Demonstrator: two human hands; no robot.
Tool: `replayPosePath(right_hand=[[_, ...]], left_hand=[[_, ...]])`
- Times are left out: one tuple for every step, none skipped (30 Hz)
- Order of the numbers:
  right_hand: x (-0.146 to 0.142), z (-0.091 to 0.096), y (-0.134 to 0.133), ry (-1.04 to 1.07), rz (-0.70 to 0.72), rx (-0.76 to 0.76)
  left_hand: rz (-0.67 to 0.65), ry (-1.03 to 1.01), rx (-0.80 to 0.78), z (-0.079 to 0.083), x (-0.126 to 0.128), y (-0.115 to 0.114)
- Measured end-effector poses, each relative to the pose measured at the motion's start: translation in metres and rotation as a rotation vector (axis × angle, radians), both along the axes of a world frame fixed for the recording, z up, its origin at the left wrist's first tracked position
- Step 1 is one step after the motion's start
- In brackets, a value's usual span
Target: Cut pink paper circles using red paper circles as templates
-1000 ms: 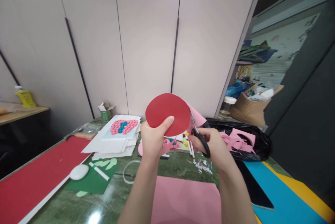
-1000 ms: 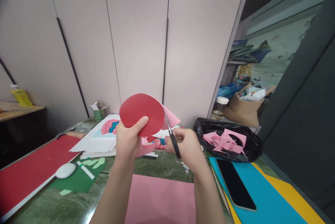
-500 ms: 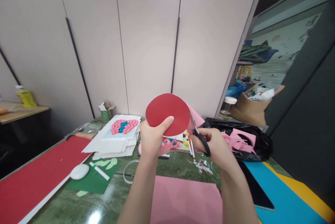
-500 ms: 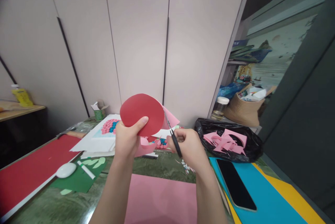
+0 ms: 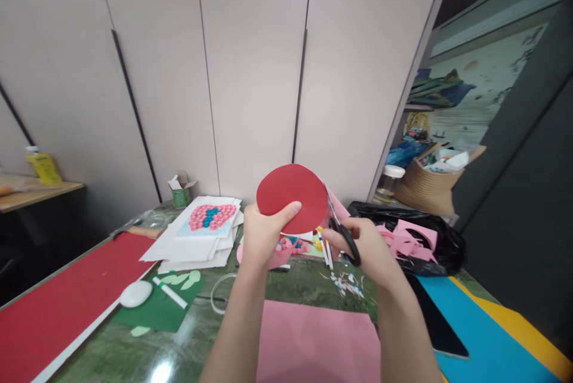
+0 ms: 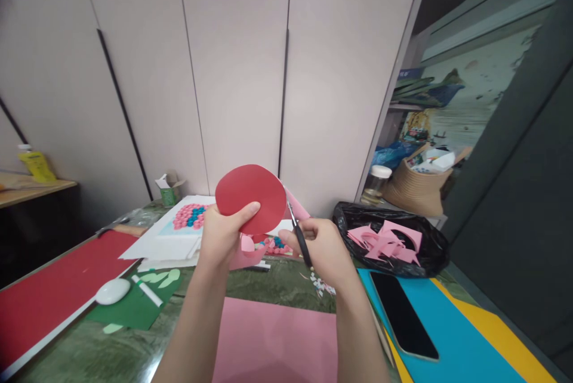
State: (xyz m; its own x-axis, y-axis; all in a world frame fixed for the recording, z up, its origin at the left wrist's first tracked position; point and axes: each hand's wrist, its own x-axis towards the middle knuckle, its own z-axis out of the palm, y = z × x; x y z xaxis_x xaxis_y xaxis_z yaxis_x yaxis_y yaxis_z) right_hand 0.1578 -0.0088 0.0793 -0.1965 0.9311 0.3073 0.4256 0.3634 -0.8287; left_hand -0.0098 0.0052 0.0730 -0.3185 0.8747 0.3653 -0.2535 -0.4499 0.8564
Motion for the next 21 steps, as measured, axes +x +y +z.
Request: replayPosePath(right_hand=[[-0.0001, 0.0004, -0.0002, 0.001, 0.000, -0.003], [-0.0003, 0.0006, -0.0002, 0.001, 0.000, -0.001], [-0.0006, 0.0006, -0.0001, -0.001, -0.005, 0.003], [-0.0009, 0.0006, 0.0001, -0.008, -0.015, 0.009], [-0.0013, 0.0005, 0.0003, -0.017, -0.027, 0.014], [-0.0016, 0.0003, 0.0005, -0.022, -0.038, 0.019], [-0.0018, 0.0000, 0.0006, -0.025, -0.043, 0.019], [-0.0018, -0.0004, 0.0008, -0.024, -0.043, 0.015], [-0.0016, -0.0008, 0.0010, -0.019, -0.038, 0.008], [-0.0012, -0.0013, 0.0011, -0.011, -0.034, 0.002], [-0.0006, -0.0018, 0.0012, -0.005, -0.029, -0.004], [0.0001, -0.0023, 0.0014, -0.001, -0.024, -0.011], [0.0007, -0.0028, 0.0015, 0.001, -0.019, -0.016], [0.0014, -0.0032, 0.0016, 0.002, -0.015, -0.020], [0.0019, -0.0036, 0.0017, 0.003, -0.011, -0.022], [0.0024, -0.0038, 0.0018, 0.003, -0.005, -0.023], [0.0027, -0.0040, 0.0019, 0.005, 0.001, -0.023], [0.0030, -0.0041, 0.0020, 0.007, 0.004, -0.023], [0.0031, -0.0041, 0.0021, 0.007, 0.008, -0.023], [0.0033, -0.0040, 0.0023, 0.007, 0.011, -0.022], [0.0034, -0.0040, 0.0026, 0.008, 0.015, -0.022]], left_hand=[[-0.001, 0.009, -0.001, -0.0002, -0.0004, -0.0002], [-0.001, 0.018, -0.001, -0.0002, -0.0008, -0.0006], [-0.002, 0.026, 0.000, -0.0001, -0.0012, -0.0010], [-0.002, 0.031, -0.001, 0.0001, -0.0015, -0.0016], [0.000, 0.035, -0.001, 0.0003, -0.0017, -0.0021], [0.003, 0.037, -0.002, 0.0005, -0.0018, -0.0025], [0.005, 0.038, -0.003, 0.0007, -0.0019, -0.0028], [0.006, 0.039, -0.006, 0.0008, -0.0021, -0.0031], [0.006, 0.038, -0.009, 0.0010, -0.0023, -0.0034], [0.004, 0.036, -0.013, 0.0011, -0.0026, -0.0036], [-0.005, 0.033, -0.017, 0.0014, -0.0030, -0.0038], [-0.018, 0.028, -0.020, 0.0016, -0.0036, -0.0041], [-0.033, 0.023, -0.023, 0.0019, -0.0043, -0.0043], [-0.047, 0.019, -0.024, 0.0022, -0.0051, -0.0046], [-0.059, 0.016, -0.024, 0.0025, -0.0059, -0.0048], [-0.066, 0.015, -0.024, 0.0026, -0.0067, -0.0049], [-0.071, 0.014, -0.023, 0.0027, -0.0075, -0.0048], [-0.075, 0.014, -0.023, 0.0026, -0.0082, -0.0047], [-0.082, 0.015, -0.022, 0.0024, -0.0088, -0.0045], [-0.089, 0.016, -0.020, 0.0022, -0.0094, -0.0043], [-0.096, 0.017, -0.018, 0.0019, -0.0099, -0.0041]])
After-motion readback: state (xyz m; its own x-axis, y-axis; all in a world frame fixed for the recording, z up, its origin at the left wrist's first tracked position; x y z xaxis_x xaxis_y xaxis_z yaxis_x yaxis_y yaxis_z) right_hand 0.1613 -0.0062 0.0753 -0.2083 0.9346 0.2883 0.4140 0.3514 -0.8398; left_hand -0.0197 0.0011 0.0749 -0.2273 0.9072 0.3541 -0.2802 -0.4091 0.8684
